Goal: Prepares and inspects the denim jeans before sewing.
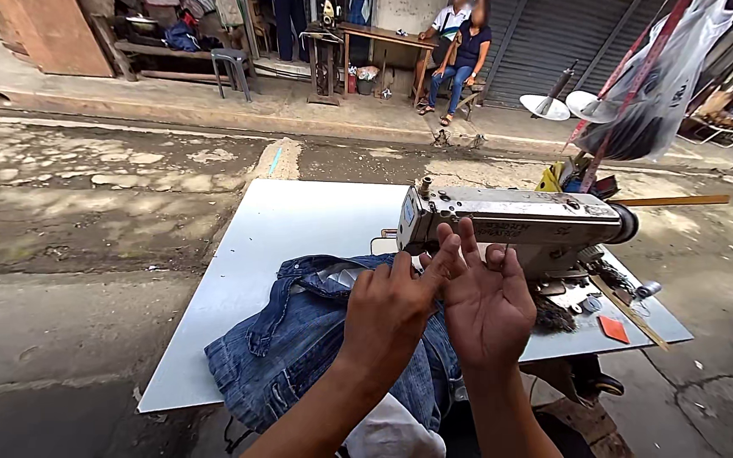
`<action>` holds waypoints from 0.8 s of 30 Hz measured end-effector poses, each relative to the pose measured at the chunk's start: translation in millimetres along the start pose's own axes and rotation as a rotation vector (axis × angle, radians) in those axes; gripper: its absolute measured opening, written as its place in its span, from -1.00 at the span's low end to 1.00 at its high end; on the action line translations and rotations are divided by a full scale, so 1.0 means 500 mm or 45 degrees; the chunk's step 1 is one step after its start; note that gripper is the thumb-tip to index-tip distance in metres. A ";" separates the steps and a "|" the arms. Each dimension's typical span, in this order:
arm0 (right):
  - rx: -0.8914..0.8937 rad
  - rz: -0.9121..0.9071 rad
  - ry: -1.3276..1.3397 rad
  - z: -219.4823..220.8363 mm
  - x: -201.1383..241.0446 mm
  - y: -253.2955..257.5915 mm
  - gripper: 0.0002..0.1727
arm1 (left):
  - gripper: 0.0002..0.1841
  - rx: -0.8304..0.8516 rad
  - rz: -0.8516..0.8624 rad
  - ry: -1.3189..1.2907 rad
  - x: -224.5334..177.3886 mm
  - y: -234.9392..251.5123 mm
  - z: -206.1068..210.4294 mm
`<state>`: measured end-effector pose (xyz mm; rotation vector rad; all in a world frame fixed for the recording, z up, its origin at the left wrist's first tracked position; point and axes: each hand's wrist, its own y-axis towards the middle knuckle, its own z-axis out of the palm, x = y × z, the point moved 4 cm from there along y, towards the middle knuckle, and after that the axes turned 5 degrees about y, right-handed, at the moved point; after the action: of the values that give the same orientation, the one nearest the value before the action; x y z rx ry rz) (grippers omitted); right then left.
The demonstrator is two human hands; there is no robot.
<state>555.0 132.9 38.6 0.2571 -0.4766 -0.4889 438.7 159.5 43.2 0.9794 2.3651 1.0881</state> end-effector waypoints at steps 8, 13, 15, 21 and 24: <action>0.022 -0.099 0.044 -0.008 0.016 0.003 -0.47 | -0.37 0.035 -0.012 -0.049 0.000 0.000 0.013; 0.034 -0.251 0.014 -0.024 0.030 0.008 -0.51 | -0.66 -0.145 -0.083 -0.050 0.017 -0.008 -0.005; 0.037 -0.354 -0.026 -0.026 0.036 0.005 -0.55 | -0.68 -0.189 -0.101 -0.058 0.023 -0.003 -0.009; 0.059 -0.526 -0.200 -0.028 0.048 -0.002 -0.54 | -0.62 -0.273 -0.024 -0.211 0.001 0.020 -0.020; 0.084 -0.565 -0.152 -0.023 0.054 -0.002 -0.56 | -0.72 -0.356 0.020 -0.260 -0.012 0.026 -0.027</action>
<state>581.0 119.9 38.6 0.4017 -0.5546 -0.9261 441.1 154.3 61.9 0.9576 1.9833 1.2215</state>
